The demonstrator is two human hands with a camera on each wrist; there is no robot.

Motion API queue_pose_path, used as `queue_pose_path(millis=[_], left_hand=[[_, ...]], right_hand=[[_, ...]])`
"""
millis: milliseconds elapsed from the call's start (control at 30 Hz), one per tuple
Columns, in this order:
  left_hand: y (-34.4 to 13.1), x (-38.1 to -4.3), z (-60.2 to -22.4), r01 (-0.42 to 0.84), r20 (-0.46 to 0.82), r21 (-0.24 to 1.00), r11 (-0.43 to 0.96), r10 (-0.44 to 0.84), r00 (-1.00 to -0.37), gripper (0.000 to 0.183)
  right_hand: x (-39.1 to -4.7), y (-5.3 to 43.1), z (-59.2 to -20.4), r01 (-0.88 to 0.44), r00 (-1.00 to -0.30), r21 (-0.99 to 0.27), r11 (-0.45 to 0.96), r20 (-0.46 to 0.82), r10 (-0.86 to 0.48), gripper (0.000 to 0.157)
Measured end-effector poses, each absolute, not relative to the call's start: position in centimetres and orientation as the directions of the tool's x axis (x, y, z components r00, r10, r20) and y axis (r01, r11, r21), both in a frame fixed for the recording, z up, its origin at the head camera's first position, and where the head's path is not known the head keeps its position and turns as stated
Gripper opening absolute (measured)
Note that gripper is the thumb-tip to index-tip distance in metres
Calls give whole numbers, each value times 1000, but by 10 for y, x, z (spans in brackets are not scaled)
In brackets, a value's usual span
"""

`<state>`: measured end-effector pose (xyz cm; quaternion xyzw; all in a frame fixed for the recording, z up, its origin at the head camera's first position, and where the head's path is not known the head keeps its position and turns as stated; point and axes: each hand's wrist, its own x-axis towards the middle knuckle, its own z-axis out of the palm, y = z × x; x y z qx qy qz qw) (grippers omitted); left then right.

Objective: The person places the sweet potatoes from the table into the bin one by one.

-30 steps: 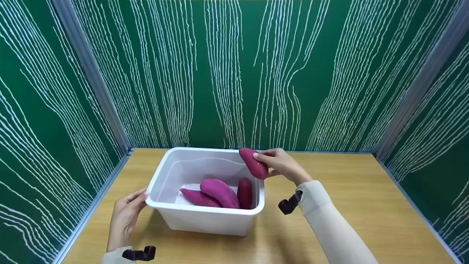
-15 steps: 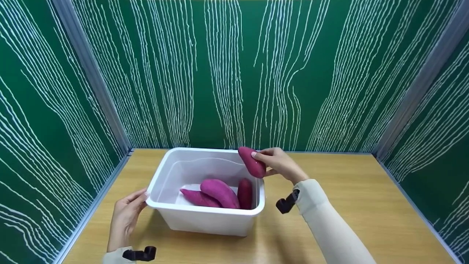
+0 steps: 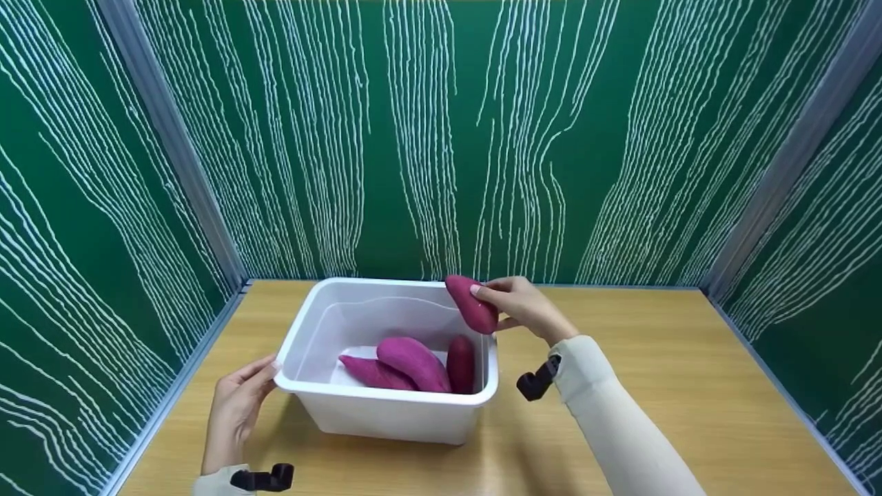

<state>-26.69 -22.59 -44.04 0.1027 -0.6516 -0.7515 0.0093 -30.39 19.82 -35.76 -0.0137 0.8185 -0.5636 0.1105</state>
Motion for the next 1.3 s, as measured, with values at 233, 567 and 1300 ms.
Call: queue_pose_path(millis=[233, 567, 1300], left_hand=[[-227, -267, -440, -117, -144, 978, -175, -147, -979, 11], [-225, -268, -441, -99, -129, 976, -193, -147, -981, 20], [-226, -268, -441, -109, -137, 975, -191, -140, -981, 19]], right_hand=[[-303, 198, -357, 95, -977, -933, 347, -155, -149, 56], [-302, 196, -353, 89, -978, -933, 349, -148, -145, 54], [-300, 196, -352, 123, -975, -934, 335, -177, -136, 56]])
